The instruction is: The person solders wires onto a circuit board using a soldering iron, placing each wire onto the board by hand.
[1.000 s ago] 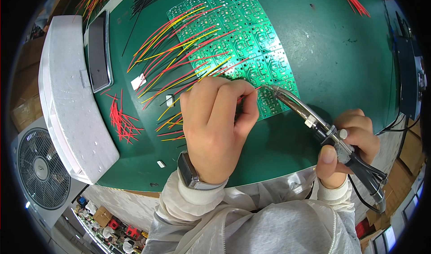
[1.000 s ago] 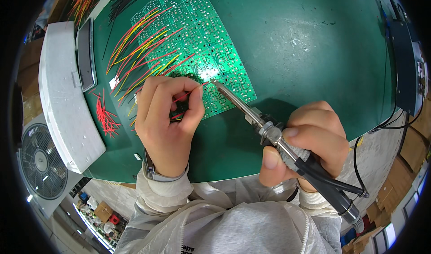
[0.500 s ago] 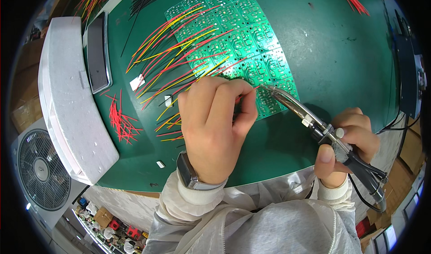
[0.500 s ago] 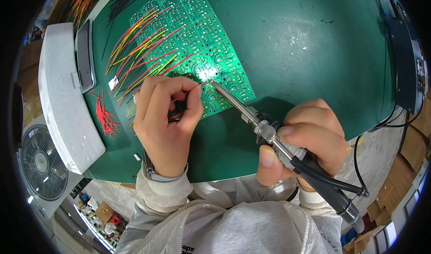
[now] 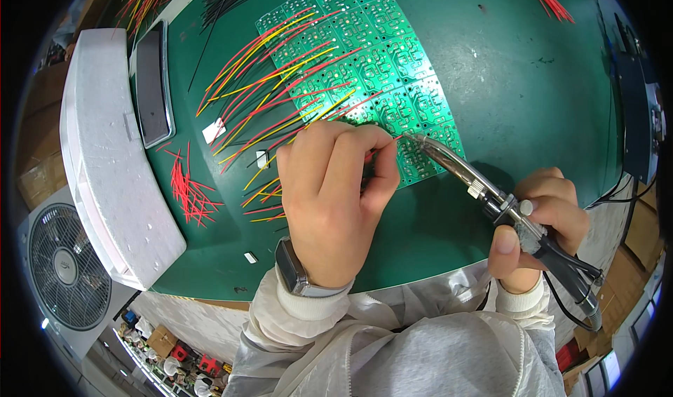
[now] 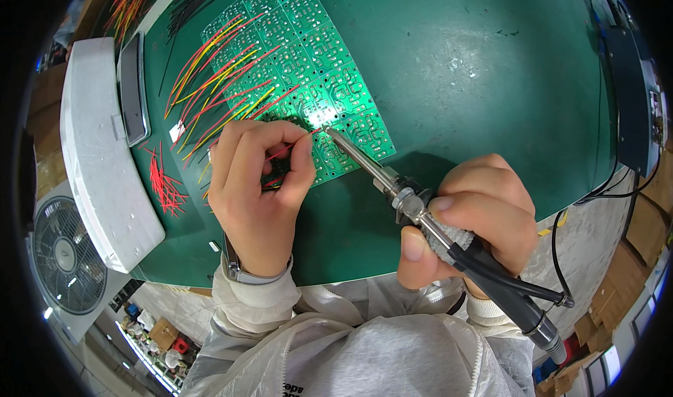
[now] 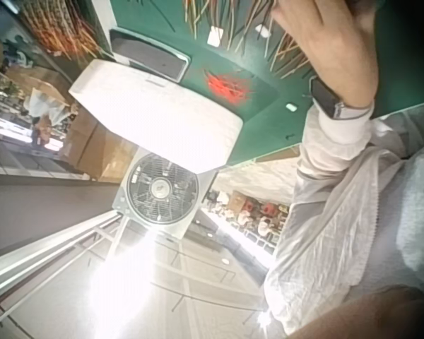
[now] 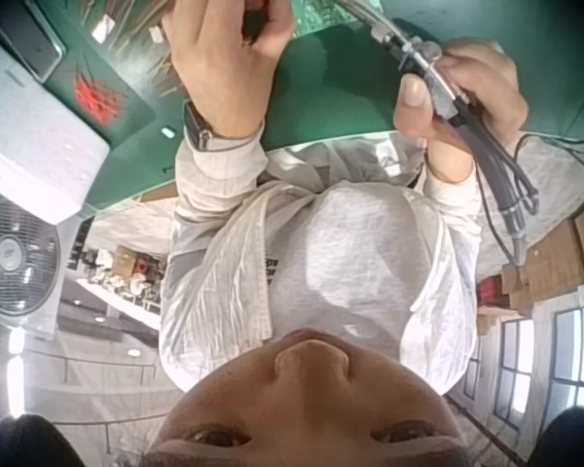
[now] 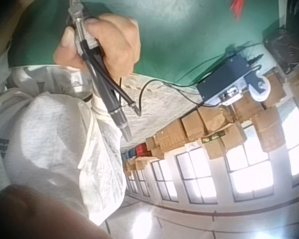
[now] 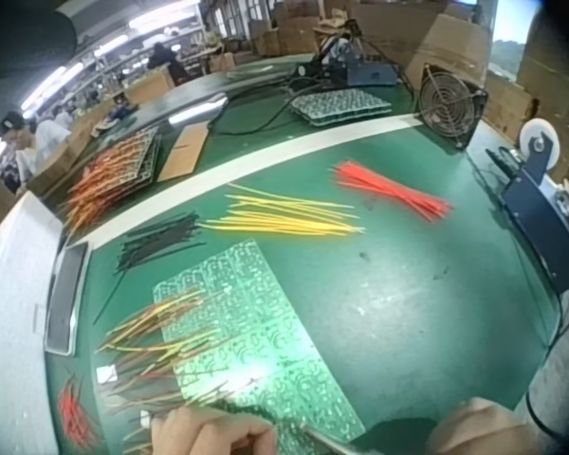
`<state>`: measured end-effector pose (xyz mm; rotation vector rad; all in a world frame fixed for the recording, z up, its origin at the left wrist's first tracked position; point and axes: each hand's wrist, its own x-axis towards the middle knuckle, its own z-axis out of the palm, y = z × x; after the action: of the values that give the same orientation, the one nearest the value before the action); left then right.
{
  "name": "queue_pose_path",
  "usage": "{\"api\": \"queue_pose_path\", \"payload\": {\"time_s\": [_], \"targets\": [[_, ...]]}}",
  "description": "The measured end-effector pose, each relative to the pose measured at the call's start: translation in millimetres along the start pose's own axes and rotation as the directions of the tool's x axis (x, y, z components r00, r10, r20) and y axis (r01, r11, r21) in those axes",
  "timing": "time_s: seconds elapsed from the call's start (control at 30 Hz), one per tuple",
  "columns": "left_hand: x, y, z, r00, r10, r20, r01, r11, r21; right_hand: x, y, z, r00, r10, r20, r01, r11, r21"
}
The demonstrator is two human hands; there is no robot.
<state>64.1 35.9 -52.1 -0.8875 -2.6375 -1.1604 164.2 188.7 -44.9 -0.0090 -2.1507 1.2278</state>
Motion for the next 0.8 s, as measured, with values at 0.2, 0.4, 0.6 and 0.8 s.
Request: {"api": "queue_pose_path", "payload": {"time_s": [0.2,0.4,0.6,0.8], "targets": [[0,0,-1,1.000,-0.006,-0.003,0.006,1.000,0.001,-2,0,3,0.998,-0.003,-0.058,0.004,1.000,0.005],[3,4,-6,1.000,0.024,0.013,-0.026,0.995,0.097,-1,5,1,0.997,-0.057,-0.055,0.057,0.998,-0.013],[5,5,-9,0.996,0.091,0.020,-0.093,0.977,0.191,-4,8,5,0.983,-0.052,-0.178,0.050,0.999,-0.019],[4,5,-8,0.993,0.116,0.015,-0.117,0.974,0.194,-5,15,-1,0.970,-0.068,-0.231,0.062,0.997,-0.035]]}}
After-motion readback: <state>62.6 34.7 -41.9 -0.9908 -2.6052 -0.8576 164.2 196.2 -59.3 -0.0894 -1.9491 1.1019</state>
